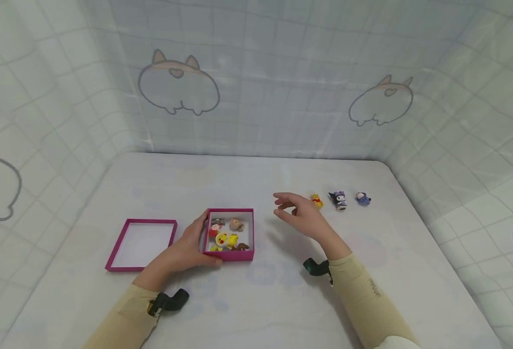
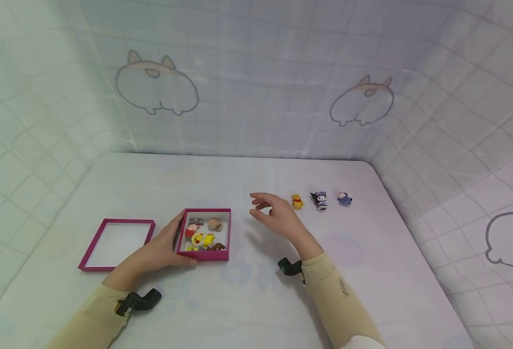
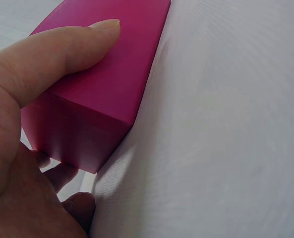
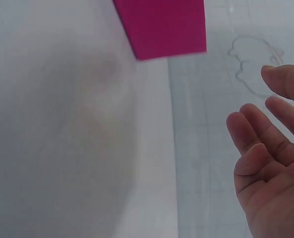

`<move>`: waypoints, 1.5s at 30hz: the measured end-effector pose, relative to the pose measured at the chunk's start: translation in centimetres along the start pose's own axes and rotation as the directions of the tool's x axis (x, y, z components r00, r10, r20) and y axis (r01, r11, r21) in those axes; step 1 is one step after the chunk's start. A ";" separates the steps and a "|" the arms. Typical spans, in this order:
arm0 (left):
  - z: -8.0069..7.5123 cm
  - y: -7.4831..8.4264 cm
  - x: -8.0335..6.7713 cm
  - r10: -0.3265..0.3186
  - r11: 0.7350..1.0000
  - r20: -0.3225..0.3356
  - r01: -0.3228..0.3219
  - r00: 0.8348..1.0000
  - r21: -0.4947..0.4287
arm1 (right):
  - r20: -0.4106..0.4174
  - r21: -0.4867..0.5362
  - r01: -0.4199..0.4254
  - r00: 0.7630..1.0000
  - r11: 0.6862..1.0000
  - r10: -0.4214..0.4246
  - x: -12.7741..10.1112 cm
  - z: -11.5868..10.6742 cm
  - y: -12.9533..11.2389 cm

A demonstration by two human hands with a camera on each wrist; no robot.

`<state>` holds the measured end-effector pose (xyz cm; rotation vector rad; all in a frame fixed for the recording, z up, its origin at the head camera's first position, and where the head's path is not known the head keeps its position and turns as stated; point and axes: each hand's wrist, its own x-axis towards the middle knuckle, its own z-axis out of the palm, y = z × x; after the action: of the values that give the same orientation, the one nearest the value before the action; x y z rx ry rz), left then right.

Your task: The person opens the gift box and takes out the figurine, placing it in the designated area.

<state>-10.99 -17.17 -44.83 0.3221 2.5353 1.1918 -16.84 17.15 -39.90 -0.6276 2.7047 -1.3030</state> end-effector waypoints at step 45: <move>-0.1 0.3 -0.1 0.036 0.999 -0.008 -0.036 0.999 -0.023 | 0.402 -0.181 0.360 0.876 0.915 -0.265 2.9 7.6 -5.6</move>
<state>-10.92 -17.11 -44.49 0.3594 2.5302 1.2364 -15.81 7.37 -40.17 -1.2500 2.5317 -0.7778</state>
